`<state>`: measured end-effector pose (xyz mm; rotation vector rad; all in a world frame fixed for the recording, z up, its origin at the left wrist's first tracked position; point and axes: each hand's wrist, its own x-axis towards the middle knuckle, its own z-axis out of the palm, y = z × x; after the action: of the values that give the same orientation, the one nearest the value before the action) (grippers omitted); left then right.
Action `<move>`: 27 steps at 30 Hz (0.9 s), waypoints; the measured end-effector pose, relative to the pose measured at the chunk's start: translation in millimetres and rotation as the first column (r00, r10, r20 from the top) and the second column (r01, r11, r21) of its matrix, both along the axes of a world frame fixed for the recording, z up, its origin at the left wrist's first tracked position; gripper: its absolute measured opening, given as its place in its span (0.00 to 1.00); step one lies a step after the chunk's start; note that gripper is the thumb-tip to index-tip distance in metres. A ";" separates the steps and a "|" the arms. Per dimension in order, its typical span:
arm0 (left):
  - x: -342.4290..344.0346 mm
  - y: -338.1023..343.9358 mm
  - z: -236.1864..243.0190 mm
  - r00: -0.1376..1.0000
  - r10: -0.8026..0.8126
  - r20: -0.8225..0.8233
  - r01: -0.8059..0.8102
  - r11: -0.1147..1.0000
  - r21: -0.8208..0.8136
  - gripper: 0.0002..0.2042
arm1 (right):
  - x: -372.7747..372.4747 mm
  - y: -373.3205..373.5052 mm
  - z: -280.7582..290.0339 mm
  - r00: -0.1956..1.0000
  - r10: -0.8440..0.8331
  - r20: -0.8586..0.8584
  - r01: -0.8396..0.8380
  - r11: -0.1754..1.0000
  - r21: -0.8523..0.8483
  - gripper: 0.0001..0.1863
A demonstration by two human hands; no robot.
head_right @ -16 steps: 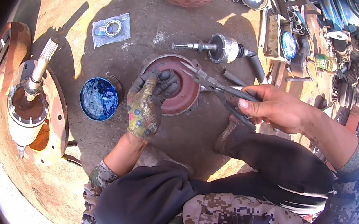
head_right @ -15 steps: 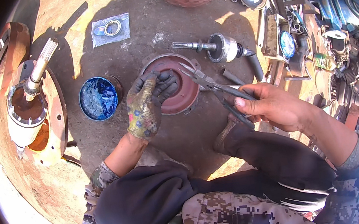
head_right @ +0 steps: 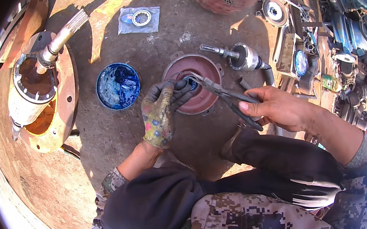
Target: The person applies blue grease to a bearing and installs it into a red hub using a hammer and metal tube. They then use pliers to adjust the bearing and apply more grease to another component.
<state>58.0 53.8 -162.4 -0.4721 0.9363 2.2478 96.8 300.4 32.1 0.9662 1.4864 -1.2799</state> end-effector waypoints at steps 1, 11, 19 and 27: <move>0.1 0.3 -0.5 1.000 0.005 -0.012 -0.005 1.000 0.005 0.11 | -1.1 -0.1 0.0 1.000 0.006 0.010 -0.006 1.000 0.002 0.23; 0.4 4.6 0.3 0.993 -0.046 -0.104 0.035 0.994 -0.105 0.13 | 5.8 6.4 -3.5 0.999 -0.049 0.019 0.048 0.999 0.012 0.23; 5.8 12.4 3.8 0.996 -0.055 -0.077 0.047 0.994 -0.096 0.11 | 16.2 14.5 -12.0 1.000 -0.001 0.018 0.001 1.000 -0.001 0.24; 12.5 10.0 -0.2 0.966 -0.161 -0.203 0.128 0.978 -0.164 0.11 | 15.0 7.3 -9.0 0.999 0.054 0.003 -0.054 0.997 0.057 0.26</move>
<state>70.4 63.8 -162.5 -0.2175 1.2166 2.1339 111.8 307.7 23.1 0.9565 1.5451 -1.2037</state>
